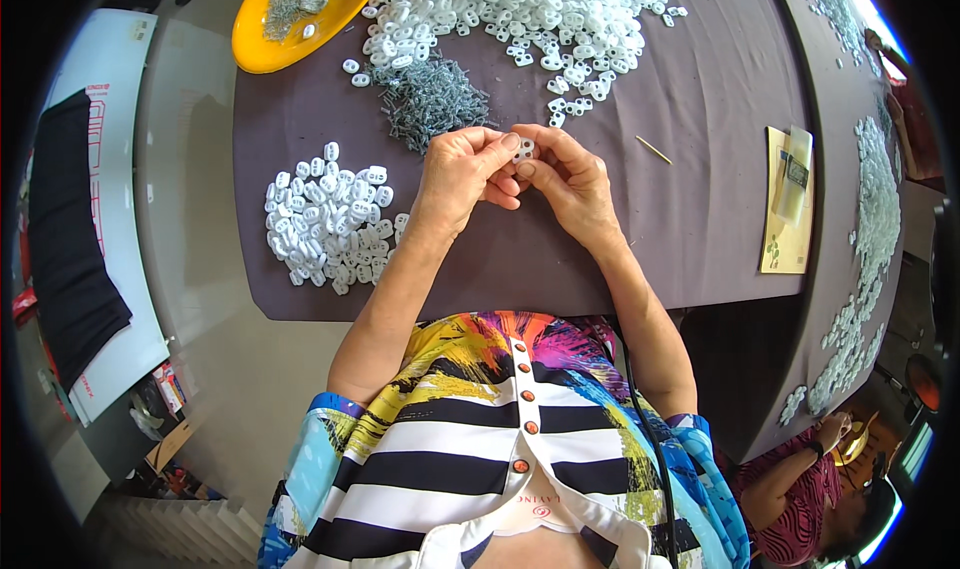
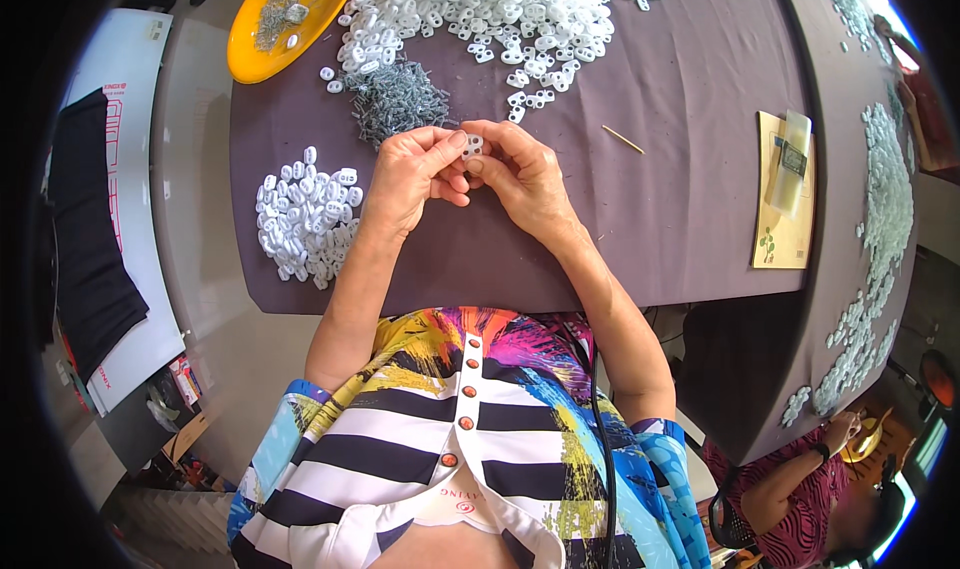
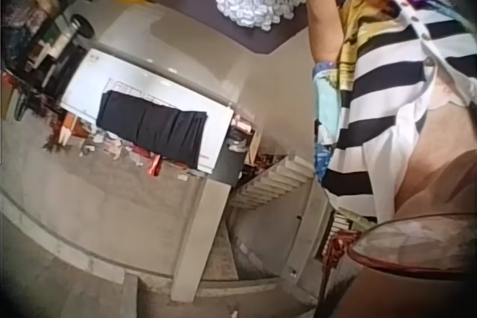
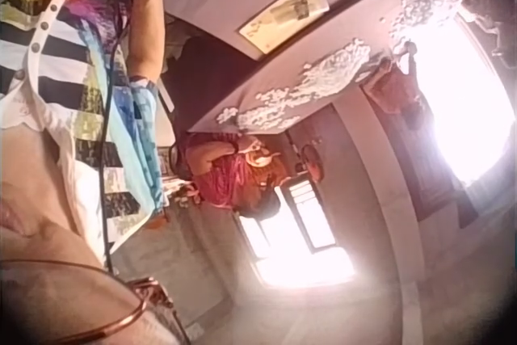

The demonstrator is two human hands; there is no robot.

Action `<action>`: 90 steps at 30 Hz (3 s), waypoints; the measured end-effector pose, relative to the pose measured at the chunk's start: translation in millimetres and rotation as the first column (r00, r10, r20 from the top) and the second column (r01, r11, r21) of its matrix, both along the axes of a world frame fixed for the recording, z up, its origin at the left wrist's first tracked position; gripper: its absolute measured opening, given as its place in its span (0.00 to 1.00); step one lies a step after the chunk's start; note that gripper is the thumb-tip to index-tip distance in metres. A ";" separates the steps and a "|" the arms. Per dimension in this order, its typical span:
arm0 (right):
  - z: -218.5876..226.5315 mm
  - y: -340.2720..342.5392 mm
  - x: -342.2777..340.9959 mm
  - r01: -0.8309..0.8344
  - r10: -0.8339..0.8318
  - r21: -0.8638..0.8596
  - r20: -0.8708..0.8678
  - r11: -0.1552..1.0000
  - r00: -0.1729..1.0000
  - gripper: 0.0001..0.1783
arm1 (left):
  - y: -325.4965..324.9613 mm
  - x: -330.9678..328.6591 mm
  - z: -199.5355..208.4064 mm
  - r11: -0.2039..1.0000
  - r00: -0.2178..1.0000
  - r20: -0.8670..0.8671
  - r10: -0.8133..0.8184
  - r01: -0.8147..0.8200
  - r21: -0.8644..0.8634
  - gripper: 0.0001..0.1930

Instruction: The person assembles plastic cord locks by hand, inserting inner pieces into the outer housings and placing the completed locks into a pile on the table.

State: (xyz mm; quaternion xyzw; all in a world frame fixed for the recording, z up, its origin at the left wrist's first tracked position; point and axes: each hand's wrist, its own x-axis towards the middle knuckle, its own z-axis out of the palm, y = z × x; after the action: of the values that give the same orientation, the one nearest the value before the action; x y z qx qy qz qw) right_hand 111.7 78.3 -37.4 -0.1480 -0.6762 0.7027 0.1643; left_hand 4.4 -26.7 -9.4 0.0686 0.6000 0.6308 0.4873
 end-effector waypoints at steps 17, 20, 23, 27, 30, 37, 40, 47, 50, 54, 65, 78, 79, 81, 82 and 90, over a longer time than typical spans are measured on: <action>4.2 -4.5 -1.5 0.076 -0.075 0.039 -0.029 0.996 0.997 0.15 | 1.0 6.5 3.8 1.000 0.998 -0.051 0.026 -0.025 0.015 0.09; 3.7 -4.8 -1.5 0.083 -0.081 0.084 -0.028 0.993 0.996 0.15 | 1.0 6.3 2.8 1.000 0.999 -0.043 0.024 -0.023 0.018 0.09; 3.7 -4.0 -1.7 0.078 -0.076 0.120 -0.022 0.990 0.997 0.15 | 0.5 6.3 3.0 1.000 0.999 -0.035 0.027 -0.027 0.007 0.09; -0.5 -2.9 -1.6 0.077 -0.076 0.062 -0.019 0.995 0.997 0.15 | 2.7 3.5 6.9 1.000 1.000 -0.009 0.008 -0.008 -0.001 0.09; 1.6 -4.1 -2.5 0.084 -0.084 0.080 -0.006 0.993 0.996 0.15 | 2.8 2.2 7.3 1.000 1.000 -0.004 -0.003 0.003 -0.015 0.09; 1.3 -3.4 -2.6 0.083 -0.082 0.124 -0.006 0.989 0.997 0.15 | 2.2 2.2 6.3 1.000 1.000 -0.007 -0.012 0.012 -0.014 0.08; -1.0 -4.3 -3.5 0.090 -0.088 0.079 -0.026 0.993 0.996 0.15 | 2.9 2.3 7.0 1.000 1.000 -0.022 -0.015 0.015 -0.012 0.09; 7.0 -5.0 -3.1 0.115 -0.110 0.133 -0.043 0.984 0.993 0.16 | 1.7 3.2 8.2 0.999 1.000 -0.024 -0.013 0.013 -0.031 0.09; 6.6 -6.1 -3.6 0.124 -0.118 0.113 -0.051 0.986 0.992 0.15 | 1.8 3.8 7.8 1.000 1.000 -0.017 0.007 -0.007 -0.029 0.09; 10.2 -5.4 -4.1 0.139 -0.128 0.235 -0.061 0.962 0.990 0.15 | 1.7 2.0 6.1 0.999 1.000 -0.020 0.004 -0.005 -0.035 0.09; -0.8 -1.4 -3.2 0.107 -0.094 0.197 -0.073 0.974 0.993 0.14 | 2.7 4.1 0.3 0.999 0.999 0.045 0.025 -0.026 0.020 0.08; 7.0 -5.6 -2.9 0.156 -0.145 0.297 -0.057 0.942 0.988 0.13 | 2.5 11.7 -0.5 0.995 0.996 0.007 0.090 -0.090 0.052 0.09; 5.0 -5.3 -3.1 0.156 -0.146 0.297 -0.058 0.942 0.988 0.13 | 2.7 12.2 -1.0 0.994 0.995 0.001 0.095 -0.095 0.058 0.10; -0.8 -4.7 -3.8 0.190 -0.157 0.274 -0.137 0.943 0.978 0.13 | 3.7 13.8 0.2 0.994 0.995 0.000 0.098 -0.098 0.058 0.10; -0.4 -5.0 -3.7 0.189 -0.157 0.273 -0.136 0.943 0.978 0.13 | 3.6 14.4 0.3 0.993 0.995 0.000 0.102 -0.102 0.058 0.10; 4.4 -6.1 -3.8 0.196 -0.164 0.329 -0.124 0.924 0.979 0.13 | 0.6 13.6 -2.2 0.991 0.994 0.024 0.104 -0.106 0.077 0.09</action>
State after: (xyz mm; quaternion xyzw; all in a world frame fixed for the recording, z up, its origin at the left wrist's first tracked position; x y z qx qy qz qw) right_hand 107.8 72.3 -33.0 -0.1455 -0.7623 0.5636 0.2830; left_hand 18.0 -26.1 -11.7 0.0497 0.5728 0.6790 0.4564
